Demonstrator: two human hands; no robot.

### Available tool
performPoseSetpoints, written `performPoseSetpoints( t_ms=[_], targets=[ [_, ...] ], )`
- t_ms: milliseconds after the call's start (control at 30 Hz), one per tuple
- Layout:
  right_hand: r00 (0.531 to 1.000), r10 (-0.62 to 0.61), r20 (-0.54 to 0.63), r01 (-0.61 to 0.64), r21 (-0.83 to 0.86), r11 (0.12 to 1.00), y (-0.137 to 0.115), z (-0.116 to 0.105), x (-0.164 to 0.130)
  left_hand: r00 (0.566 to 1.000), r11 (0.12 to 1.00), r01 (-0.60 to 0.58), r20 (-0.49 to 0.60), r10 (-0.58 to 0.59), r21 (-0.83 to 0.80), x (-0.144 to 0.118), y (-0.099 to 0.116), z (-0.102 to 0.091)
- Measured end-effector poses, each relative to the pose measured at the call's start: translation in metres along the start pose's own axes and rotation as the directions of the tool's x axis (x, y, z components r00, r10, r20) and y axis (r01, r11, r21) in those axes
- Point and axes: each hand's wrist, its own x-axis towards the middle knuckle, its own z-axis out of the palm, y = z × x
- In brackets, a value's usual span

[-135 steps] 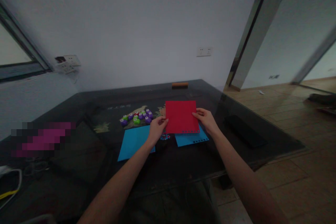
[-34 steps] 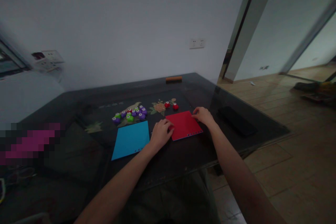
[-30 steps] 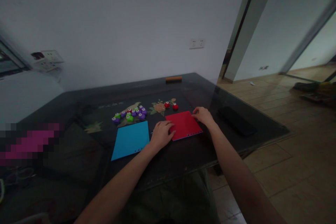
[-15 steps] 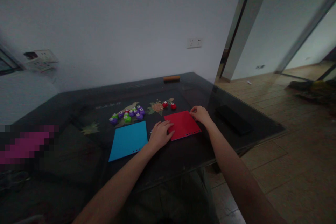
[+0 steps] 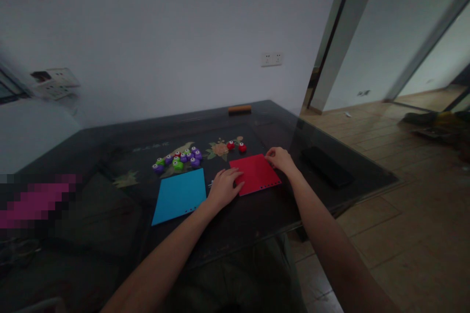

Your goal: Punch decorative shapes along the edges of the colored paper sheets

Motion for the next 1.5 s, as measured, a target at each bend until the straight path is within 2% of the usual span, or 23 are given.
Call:
performPoseSetpoints(
  t_ms=[1233, 1500],
  targets=[
    [1.0, -0.02, -0.014, 0.019, -0.052, 0.998, -0.0024, 0.0005, -0.0021, 0.998, 0.998, -0.045, -0.051, 0.047, 0.04, -0.0003, -0.0015, 0.0018],
    [0.999, -0.053, -0.01, 0.051, -0.133, 0.99, -0.0022, 0.0041, 0.0013, 0.998, 0.999, -0.033, -0.044, 0.035, 0.044, -0.0001, 0.0003, 0.001]
  ],
)
